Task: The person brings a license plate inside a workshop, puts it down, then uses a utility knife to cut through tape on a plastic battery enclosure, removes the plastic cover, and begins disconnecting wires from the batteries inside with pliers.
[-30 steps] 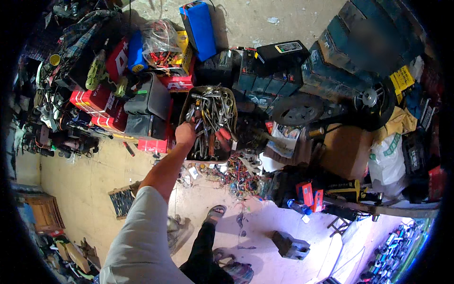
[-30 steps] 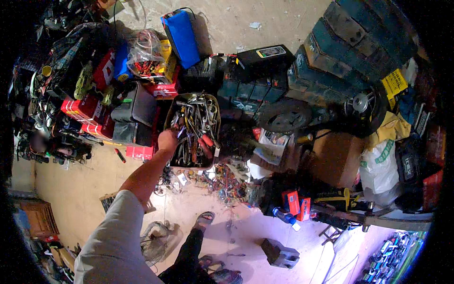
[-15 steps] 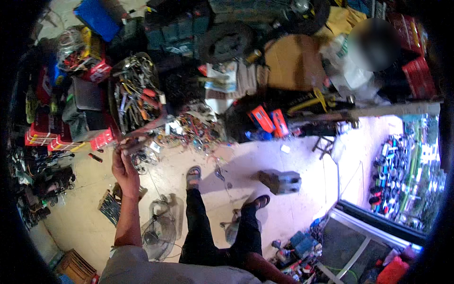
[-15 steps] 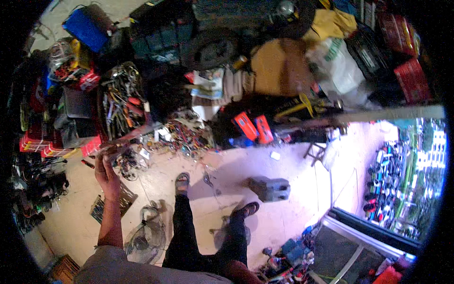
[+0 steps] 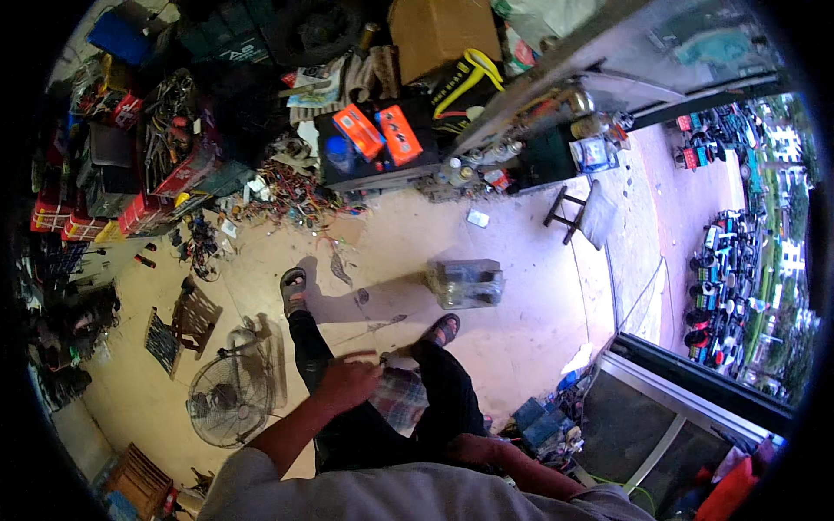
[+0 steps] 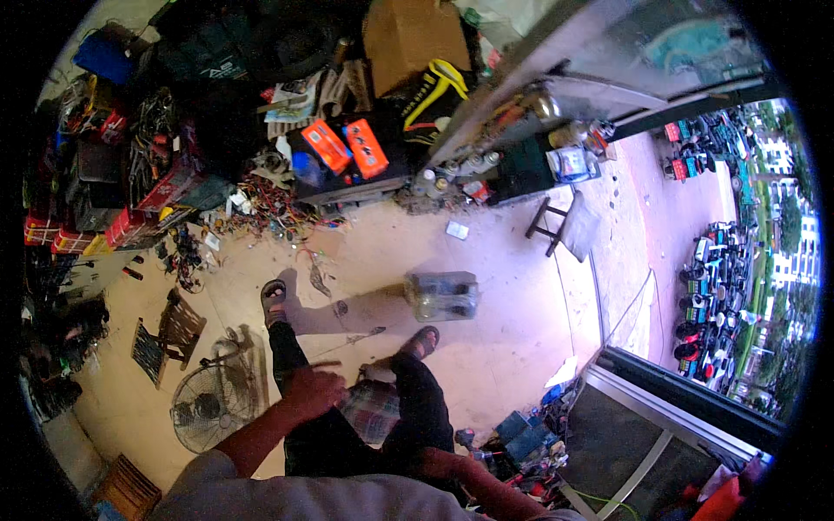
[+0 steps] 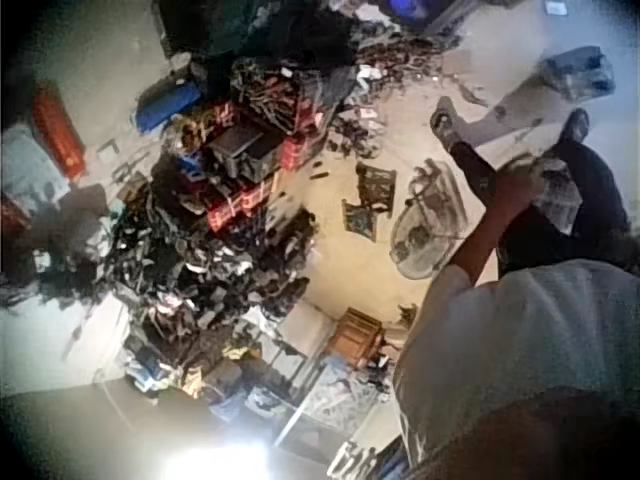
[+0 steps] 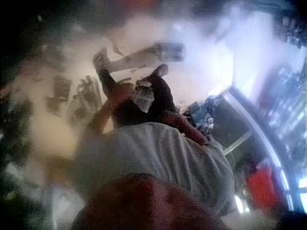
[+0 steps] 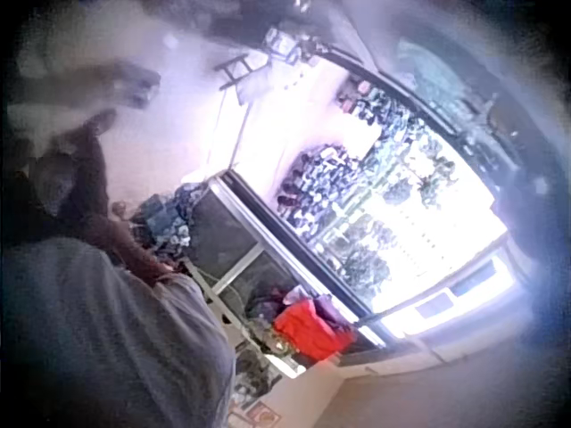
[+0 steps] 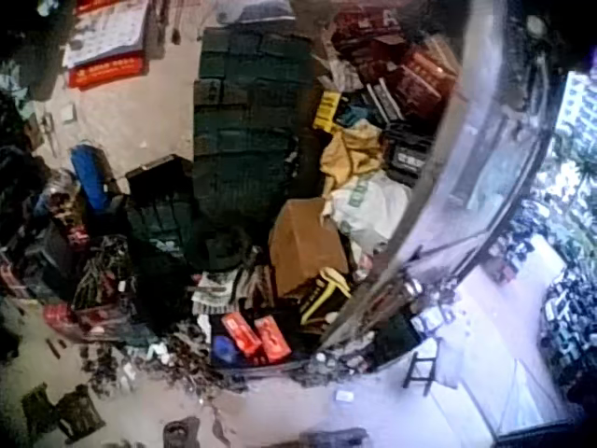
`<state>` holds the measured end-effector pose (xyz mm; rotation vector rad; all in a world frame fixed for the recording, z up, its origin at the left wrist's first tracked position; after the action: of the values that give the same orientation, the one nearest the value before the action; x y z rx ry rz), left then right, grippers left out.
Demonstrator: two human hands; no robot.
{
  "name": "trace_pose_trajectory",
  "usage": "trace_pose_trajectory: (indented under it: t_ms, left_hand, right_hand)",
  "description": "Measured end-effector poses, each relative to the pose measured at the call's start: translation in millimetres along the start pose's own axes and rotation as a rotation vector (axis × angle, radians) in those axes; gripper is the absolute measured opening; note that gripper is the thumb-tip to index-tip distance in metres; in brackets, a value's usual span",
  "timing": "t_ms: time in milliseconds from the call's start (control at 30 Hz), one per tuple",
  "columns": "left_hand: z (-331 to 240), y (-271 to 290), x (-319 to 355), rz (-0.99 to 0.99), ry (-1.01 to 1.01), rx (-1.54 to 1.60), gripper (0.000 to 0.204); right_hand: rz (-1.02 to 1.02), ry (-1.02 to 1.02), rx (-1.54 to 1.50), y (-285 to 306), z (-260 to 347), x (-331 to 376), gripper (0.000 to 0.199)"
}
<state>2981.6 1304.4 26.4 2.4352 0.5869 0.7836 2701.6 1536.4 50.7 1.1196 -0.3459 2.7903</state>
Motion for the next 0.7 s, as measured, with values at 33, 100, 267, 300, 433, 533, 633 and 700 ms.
trace_pose_trajectory:
  t_ms: [33,100,267,300,433,533,633,700]
  left_hand:
    - [-14,-42,-4,0.071,-0.158,-0.104,0.022]
    - [-48,-87,-6,0.110,-0.326,-0.120,0.027]
    - [-106,-130,-29,-0.067,-0.456,0.213,0.010]
    - [-114,-133,-35,-0.127,-0.480,0.287,0.009]
    - [-139,-117,-61,-0.033,-0.561,0.544,0.024]
    - [-135,-119,-78,-0.079,-0.693,0.468,0.030]
    - [-111,-149,-102,-0.116,-0.715,0.592,0.027]
    - [-87,-179,-127,-0.155,-0.719,0.597,0.025]
  right_hand:
    - [-0.029,-0.105,-0.199,-1,-5,14,0.040]
    - [-0.076,0.110,-0.213,-54,-67,38,0.039]
    - [-0.145,0.268,-0.414,-89,-75,77,0.043]
    - [-0.312,0.386,-0.190,-111,-91,80,0.044]
    - [-0.073,-0.266,-1.521,-59,-19,96,0.056]
    - [-0.216,-0.001,-2.167,-16,-30,49,0.068]
    - [-0.203,0.471,-2.375,52,-71,-9,0.075]
    - [-0.130,0.651,-2.368,72,-119,-46,0.073]
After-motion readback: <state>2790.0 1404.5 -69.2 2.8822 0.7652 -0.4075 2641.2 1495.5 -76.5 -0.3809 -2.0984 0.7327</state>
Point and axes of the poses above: each hand's wrist, its own x-axis away from the middle knuckle, its own y-axis out of the back of the hand, z = x × y, the point moved 3 cm from there along -x, towards the middle knuckle, and after that the axes turned 7 degrees about x, right-handed, at the moved point
